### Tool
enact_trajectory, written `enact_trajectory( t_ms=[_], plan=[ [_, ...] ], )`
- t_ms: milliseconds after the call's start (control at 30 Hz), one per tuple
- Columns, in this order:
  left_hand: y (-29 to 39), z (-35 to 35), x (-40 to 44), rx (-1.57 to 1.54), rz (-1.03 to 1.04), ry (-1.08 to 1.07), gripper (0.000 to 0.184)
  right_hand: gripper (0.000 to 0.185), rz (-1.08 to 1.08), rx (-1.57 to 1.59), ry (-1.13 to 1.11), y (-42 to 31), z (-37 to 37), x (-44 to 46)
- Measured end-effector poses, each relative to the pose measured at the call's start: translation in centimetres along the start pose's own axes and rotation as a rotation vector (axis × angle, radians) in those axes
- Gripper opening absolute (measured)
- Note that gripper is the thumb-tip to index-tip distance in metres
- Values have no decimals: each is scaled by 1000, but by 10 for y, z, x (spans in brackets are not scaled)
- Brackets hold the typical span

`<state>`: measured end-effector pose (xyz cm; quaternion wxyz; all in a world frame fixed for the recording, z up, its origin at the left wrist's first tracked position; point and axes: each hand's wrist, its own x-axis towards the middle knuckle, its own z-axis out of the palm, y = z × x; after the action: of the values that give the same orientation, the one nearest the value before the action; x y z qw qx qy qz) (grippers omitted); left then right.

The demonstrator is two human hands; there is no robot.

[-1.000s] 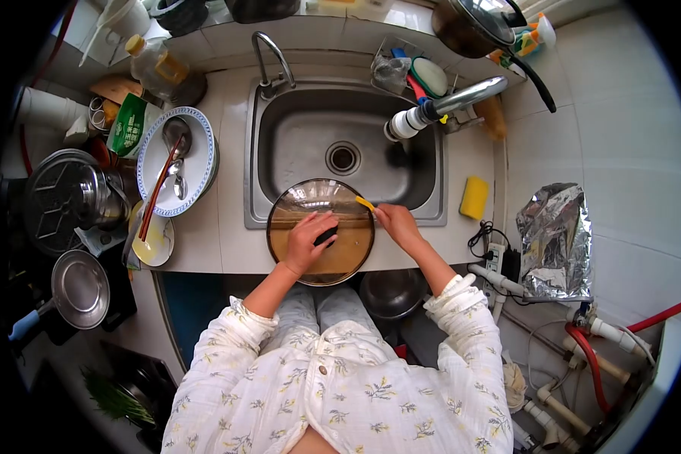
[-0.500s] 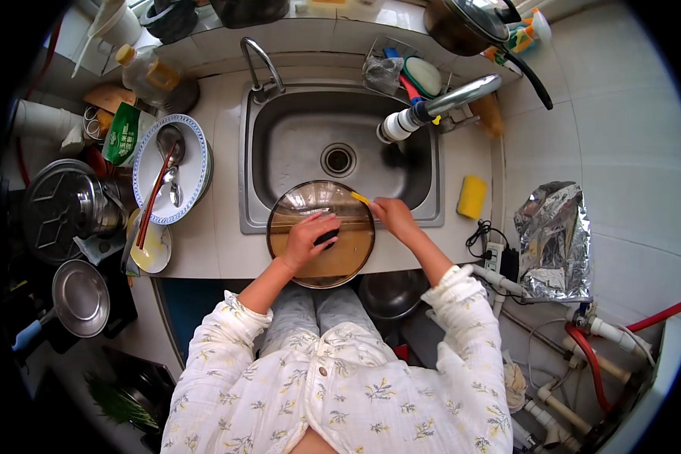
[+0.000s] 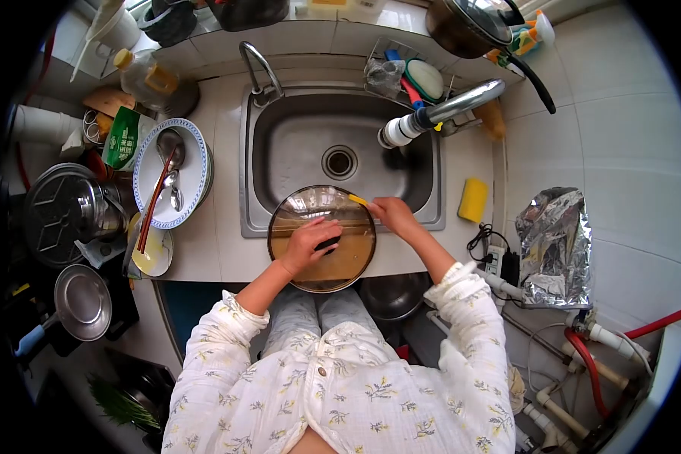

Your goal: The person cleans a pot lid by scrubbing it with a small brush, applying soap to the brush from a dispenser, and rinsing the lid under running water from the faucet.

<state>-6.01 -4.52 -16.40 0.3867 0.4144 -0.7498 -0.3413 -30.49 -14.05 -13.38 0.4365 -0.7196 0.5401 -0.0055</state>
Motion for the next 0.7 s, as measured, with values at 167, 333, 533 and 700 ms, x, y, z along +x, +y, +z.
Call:
enact_trajectory(
  t_ms=[167,333,533,700],
  plan=[
    [-3,-2,2,-3,-1,-30,31,32,-220,-55,60,-38,37,60],
    [1,-8,-5,7,87,-101,35,27,-186,9,96,-48,16,42],
    [-4,-11,-6,-14,179,-191,40,30,-198,-5,213,-21,11,30],
    [-5,-22,0,126,135,-208,39,32,-54,110,166,1,38,32]
  ],
)
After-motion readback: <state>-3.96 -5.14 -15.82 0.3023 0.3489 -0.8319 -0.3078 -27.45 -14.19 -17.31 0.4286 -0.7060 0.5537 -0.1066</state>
